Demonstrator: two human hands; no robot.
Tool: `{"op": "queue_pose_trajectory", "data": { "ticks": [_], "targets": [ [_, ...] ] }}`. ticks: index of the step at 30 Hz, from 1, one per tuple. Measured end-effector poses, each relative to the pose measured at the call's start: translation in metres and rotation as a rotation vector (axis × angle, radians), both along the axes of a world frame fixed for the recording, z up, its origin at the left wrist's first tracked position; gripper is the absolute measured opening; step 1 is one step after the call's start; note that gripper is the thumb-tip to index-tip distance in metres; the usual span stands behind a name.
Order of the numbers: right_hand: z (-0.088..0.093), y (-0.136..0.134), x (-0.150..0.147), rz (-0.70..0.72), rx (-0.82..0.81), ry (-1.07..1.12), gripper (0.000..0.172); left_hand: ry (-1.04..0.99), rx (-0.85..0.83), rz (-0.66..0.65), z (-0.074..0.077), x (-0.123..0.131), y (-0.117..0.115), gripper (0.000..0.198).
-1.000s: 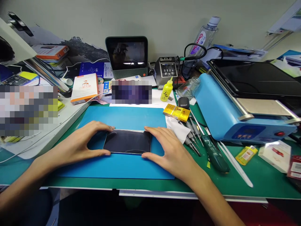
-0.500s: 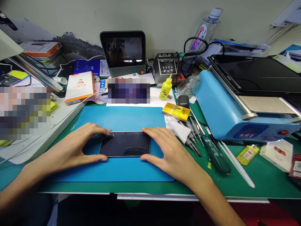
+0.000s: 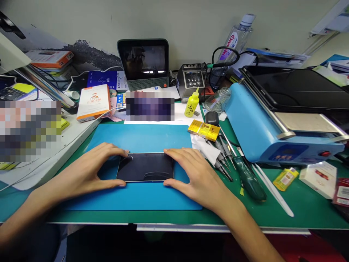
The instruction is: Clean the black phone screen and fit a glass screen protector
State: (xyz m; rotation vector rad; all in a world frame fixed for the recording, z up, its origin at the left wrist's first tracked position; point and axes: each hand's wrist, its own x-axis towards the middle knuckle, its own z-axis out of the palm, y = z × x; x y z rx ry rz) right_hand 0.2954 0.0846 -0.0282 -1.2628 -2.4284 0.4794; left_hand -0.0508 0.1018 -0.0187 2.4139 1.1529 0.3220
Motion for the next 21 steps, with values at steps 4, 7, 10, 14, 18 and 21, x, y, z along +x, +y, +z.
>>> {"op": "queue_pose_trajectory", "data": {
  "ticks": [4, 7, 10, 14, 18, 21],
  "targets": [
    [0.0011, -0.0003, -0.0002, -0.003, -0.012, -0.004, 0.068, 0.009, 0.004, 0.002, -0.0001, 0.0001, 0.0001, 0.055],
    [0.0019, 0.0000, -0.0012, -0.012, -0.017, -0.004, 0.069, 0.011, 0.005, 0.005, 0.0011, 0.0014, -0.0002, 0.055],
    [0.0024, 0.0006, -0.0021, -0.015, -0.023, -0.007, 0.068, 0.011, 0.003, 0.007, 0.0031, 0.0031, -0.0004, 0.055],
    [0.0025, 0.0008, -0.0017, -0.013, -0.003, -0.007, 0.067, -0.003, 0.013, 0.011, 0.0037, 0.0041, 0.0001, 0.054],
    [0.0028, 0.0009, -0.0012, 0.005, 0.039, -0.010, 0.066, -0.022, 0.015, 0.004, 0.0021, 0.0030, 0.0008, 0.055],
    [0.0035, 0.0013, -0.0019, 0.018, 0.060, -0.014, 0.064, -0.024, 0.015, 0.000, 0.0023, 0.0022, 0.0004, 0.055]
  ]
}}
